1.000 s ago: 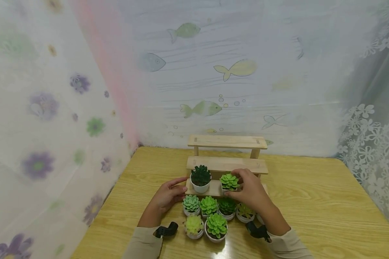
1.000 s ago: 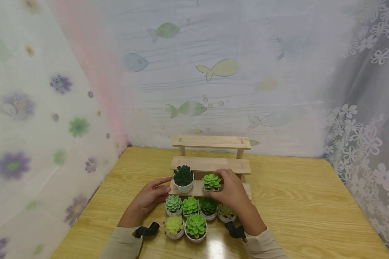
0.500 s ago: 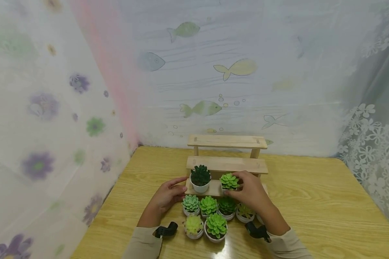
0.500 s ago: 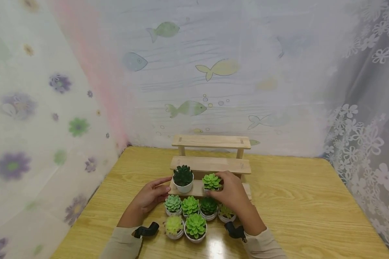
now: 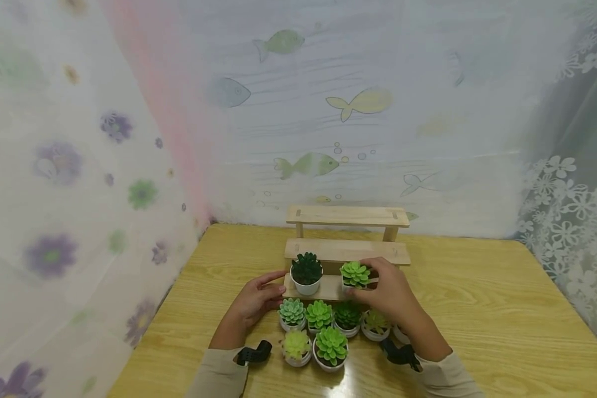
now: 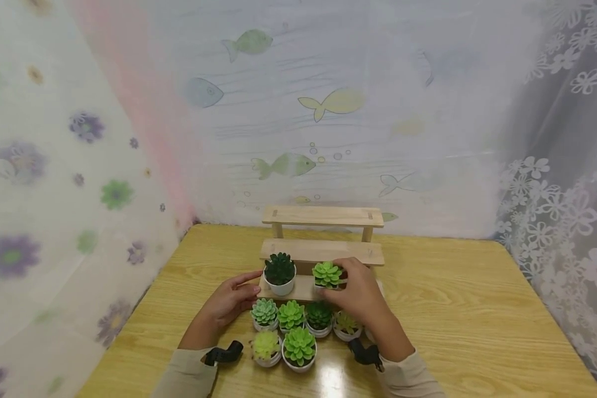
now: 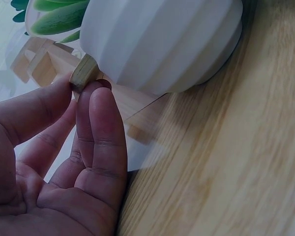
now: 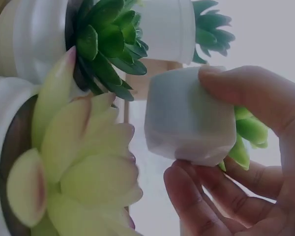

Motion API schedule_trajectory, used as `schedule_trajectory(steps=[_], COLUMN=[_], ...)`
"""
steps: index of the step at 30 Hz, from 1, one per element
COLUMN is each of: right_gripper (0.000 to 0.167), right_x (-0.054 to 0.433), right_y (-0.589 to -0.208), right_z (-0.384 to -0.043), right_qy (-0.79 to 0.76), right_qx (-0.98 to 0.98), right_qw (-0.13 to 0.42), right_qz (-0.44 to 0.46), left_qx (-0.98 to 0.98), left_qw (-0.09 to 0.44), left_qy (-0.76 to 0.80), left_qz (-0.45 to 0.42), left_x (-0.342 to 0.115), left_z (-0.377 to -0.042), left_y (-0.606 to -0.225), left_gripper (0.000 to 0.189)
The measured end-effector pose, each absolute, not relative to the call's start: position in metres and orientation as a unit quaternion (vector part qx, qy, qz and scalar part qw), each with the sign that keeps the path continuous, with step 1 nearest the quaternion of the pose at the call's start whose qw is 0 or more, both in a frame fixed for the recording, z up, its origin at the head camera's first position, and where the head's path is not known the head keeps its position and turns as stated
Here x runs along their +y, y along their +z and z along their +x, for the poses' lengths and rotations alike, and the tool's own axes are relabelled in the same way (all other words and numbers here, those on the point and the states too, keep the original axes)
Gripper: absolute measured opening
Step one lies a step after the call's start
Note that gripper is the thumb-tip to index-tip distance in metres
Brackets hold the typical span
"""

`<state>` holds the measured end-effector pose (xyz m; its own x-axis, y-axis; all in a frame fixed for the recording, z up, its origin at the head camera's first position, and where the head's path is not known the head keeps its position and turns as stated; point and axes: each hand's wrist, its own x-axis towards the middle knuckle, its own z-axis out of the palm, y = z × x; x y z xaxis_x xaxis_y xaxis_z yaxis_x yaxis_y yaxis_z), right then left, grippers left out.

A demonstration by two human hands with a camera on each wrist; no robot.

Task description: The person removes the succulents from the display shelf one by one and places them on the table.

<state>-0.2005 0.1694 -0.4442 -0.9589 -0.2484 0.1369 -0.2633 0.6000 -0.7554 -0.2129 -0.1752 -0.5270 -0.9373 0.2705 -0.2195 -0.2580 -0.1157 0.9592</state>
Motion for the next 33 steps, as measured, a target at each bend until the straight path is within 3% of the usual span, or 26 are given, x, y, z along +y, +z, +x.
schedule_trajectory(steps=[9,17,33], right_gripper=[0.064,0.058,0.051], right_x=[0.176,0.18,0.191], right_y=[-0.447,-0.44,-0.443], right_z=[-0.191,-0.177,-0.156], right_qy=[0.436,0.452,0.43], right_qx=[-0.877,-0.867,-0.866], right_qw=[0.044,0.018,0.047], right_qz=[0.199,0.209,0.249], left_qx=[0.636,0.64,0.637], left_qw=[0.18,0.176,0.174], left_qy=[0.75,0.748,0.751], left_qz=[0.007,0.006,-0.006], left_x=[-0.173,-0.175,-0.173], left_z=[-0.212,-0.213,-0.212], left_y=[-0.528,-0.528,-0.526], left_gripper=[0.058,0.059,0.057])
